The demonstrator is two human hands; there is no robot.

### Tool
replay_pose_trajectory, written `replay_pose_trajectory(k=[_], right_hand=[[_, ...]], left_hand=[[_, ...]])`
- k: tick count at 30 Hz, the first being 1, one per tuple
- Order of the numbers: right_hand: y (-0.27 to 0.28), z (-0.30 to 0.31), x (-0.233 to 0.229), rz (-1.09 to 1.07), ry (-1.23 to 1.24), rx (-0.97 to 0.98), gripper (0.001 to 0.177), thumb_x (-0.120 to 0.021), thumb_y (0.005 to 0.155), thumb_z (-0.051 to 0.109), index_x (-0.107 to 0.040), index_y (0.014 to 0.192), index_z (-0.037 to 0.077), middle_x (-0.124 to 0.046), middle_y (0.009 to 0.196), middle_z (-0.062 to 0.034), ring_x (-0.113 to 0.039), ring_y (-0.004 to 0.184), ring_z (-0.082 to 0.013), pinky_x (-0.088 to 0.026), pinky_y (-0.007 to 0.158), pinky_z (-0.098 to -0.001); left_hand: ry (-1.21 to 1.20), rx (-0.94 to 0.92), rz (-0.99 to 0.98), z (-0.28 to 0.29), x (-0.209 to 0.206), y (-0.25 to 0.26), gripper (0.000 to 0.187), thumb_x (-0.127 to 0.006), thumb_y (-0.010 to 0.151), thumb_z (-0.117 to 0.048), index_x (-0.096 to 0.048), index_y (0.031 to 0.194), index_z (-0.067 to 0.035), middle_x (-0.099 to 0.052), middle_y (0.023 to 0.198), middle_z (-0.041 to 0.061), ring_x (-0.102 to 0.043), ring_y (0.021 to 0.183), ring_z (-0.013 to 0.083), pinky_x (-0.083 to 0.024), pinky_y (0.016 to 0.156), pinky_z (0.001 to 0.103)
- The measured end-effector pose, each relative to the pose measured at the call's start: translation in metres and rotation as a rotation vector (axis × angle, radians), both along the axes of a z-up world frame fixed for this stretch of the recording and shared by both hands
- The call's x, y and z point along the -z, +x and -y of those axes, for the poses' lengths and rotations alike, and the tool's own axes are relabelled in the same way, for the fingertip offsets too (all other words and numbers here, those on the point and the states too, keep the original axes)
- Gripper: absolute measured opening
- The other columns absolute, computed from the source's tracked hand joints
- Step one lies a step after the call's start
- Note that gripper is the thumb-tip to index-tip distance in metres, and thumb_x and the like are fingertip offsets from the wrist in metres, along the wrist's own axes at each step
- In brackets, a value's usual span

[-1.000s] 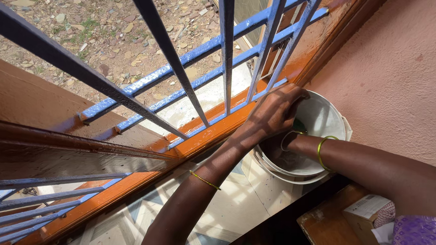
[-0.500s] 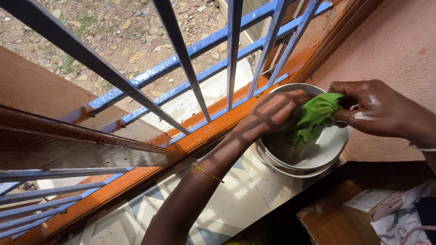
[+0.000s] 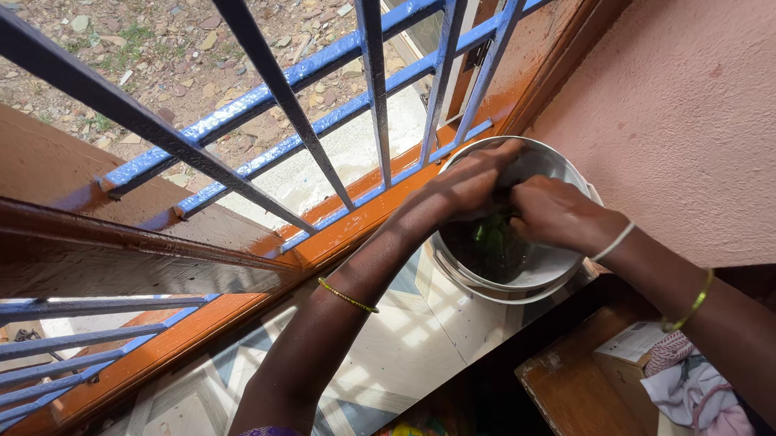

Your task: The person wipes the blue metal bars of a window grill using a green cloth dipped in a bucket of liquid, repeatedly rinsing and wringing the cloth.

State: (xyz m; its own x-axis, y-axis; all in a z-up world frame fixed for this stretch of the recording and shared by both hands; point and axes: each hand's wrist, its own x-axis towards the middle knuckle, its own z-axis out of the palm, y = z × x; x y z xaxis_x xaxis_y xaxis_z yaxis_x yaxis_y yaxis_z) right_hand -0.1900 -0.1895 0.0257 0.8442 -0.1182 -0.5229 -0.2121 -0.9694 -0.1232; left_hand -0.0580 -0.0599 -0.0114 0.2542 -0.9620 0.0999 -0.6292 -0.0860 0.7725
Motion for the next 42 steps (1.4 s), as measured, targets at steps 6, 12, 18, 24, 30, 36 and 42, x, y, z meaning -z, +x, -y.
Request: replay_pose_trajectory(k=[6,12,18,24,30,36,42], right_hand=[[0.014,-0.005,0.046,0.073,0.06,-0.181,0.022,-0.067,0.076,0.017,-0.076,0.09,0.003,-0.072,0.09,-0.0208,-0.072,0.088,-0.0366,-0.057,0.079,-0.0447],[-0.019,-0.013,-0.145,0.434,0.38,0.403,0.023,-0.065,0.091,0.022,-0.074,0.104,0.005,-0.078,0.084,-0.0141,-0.078,0.077,-0.023,-0.063,0.072,-0.0424],[-0.071,0.039,-0.15,1.061,0.744,0.279,0.024,-0.055,0.109,0.019,-0.063,0.116,-0.002,-0.07,0.104,-0.0164,-0.072,0.099,-0.0207,-0.062,0.099,-0.033],[-0.087,0.034,-0.129,0.527,0.192,0.522,0.034,-0.07,0.102,0.03,-0.067,0.095,-0.003,-0.068,0.085,-0.021,-0.073,0.077,-0.0314,-0.061,0.07,-0.0396],[-0.036,-0.006,-0.069,0.465,0.728,0.376,0.087,-0.09,0.072,0.027,-0.041,0.14,0.004,-0.07,0.122,-0.0152,-0.072,0.107,-0.0231,-0.061,0.088,-0.0363],[-0.031,-0.012,-0.042,0.548,1.199,0.667,0.047,-0.076,0.089,0.012,-0.057,0.127,-0.006,-0.071,0.116,-0.0177,-0.069,0.106,-0.0268,-0.06,0.092,-0.0394],[-0.035,-0.003,-0.051,0.652,1.765,0.773,0.059,-0.055,0.077,-0.003,-0.055,0.136,-0.004,-0.068,0.125,-0.0164,-0.067,0.116,-0.0266,-0.056,0.102,-0.0381]], left_hand=[[0.191,0.067,0.089,0.001,0.001,-0.003,0.081,-0.078,0.067,0.004,-0.043,0.139,-0.008,-0.067,0.129,0.022,-0.066,0.12,0.0365,-0.058,0.096,0.041],[0.054,0.207,-0.224,-0.017,-0.054,0.003,0.102,-0.086,0.069,-0.014,-0.023,0.149,-0.013,-0.065,0.127,0.019,-0.066,0.117,0.0323,-0.055,0.098,0.041],[-0.069,0.151,-0.177,-0.006,-0.027,-0.002,0.071,-0.083,0.09,-0.022,-0.043,0.149,-0.014,-0.068,0.138,0.016,-0.067,0.129,0.0316,-0.053,0.111,0.043],[-0.437,0.111,-0.327,-0.014,-0.056,-0.006,0.07,-0.066,0.086,-0.003,-0.038,0.149,-0.01,-0.05,0.142,0.013,-0.052,0.137,0.0284,-0.041,0.122,0.041],[-0.454,0.135,-0.453,-0.024,-0.091,-0.023,0.053,-0.055,0.082,0.009,-0.059,0.133,-0.005,-0.065,0.128,0.01,-0.062,0.131,0.0261,-0.043,0.122,0.042],[-0.49,-0.192,-1.132,-0.025,-0.067,-0.023,0.042,-0.057,0.09,0.006,-0.056,0.132,0.0,-0.062,0.123,0.014,-0.061,0.118,0.0282,-0.05,0.109,0.047],[-0.28,0.0,-0.345,-0.051,-0.057,-0.012,0.115,-0.093,0.073,-0.027,-0.016,0.156,-0.006,-0.038,0.154,0.023,-0.037,0.148,0.03,-0.033,0.125,0.042]])
